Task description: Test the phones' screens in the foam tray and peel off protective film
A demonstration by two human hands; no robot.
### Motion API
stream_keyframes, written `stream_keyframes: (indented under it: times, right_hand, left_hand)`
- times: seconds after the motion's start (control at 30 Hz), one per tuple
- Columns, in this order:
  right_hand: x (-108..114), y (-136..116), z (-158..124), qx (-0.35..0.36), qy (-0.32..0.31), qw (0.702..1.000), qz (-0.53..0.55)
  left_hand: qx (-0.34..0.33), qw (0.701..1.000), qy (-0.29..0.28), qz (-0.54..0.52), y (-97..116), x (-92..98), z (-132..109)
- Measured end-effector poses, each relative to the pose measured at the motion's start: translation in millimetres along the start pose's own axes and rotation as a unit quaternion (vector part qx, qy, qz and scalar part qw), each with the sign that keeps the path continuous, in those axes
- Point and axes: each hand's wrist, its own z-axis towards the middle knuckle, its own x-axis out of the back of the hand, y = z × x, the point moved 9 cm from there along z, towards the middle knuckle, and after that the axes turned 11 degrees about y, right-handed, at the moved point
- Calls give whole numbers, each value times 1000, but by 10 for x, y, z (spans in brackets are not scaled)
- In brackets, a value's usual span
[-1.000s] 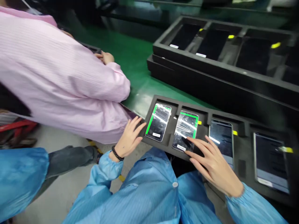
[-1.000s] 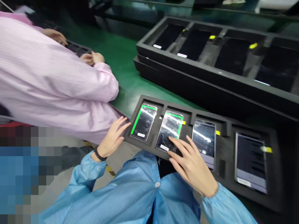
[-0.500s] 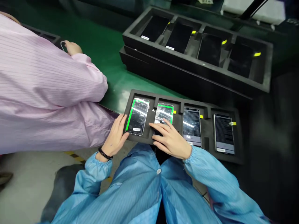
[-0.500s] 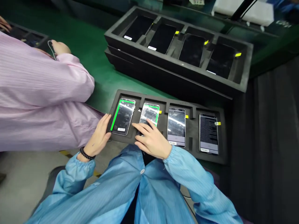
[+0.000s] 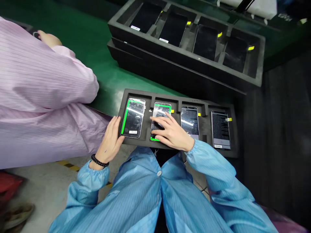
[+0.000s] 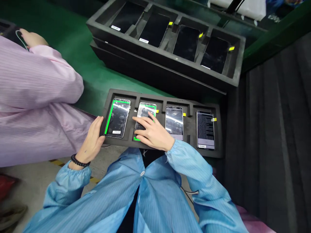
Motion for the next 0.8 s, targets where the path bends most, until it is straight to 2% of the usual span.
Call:
stream_keyframes:
  times: [0.2, 0.3, 0.5, 0.67, 0.8]
  right_hand:
    - [49, 372, 252, -74, 7, 994, -76]
    - [77, 486, 325, -103, 14, 992, -73]
    - [189, 564, 325, -120, 57, 988, -82]
    - [209, 609, 383, -138, 66, 982, -114]
    - [181, 539, 369, -120, 58, 985, -110]
  left_hand:
    - [-7, 1000, 2, 1, -11, -1, 6]
    - [-9, 1000, 5, 2, -12, -2, 2]
    - [-9, 1000, 16, 5, 6, -2, -8]
    - [-7, 1000, 12, 3, 8, -10, -8]
    - [-6, 1000, 14, 1, 10, -6, -2]
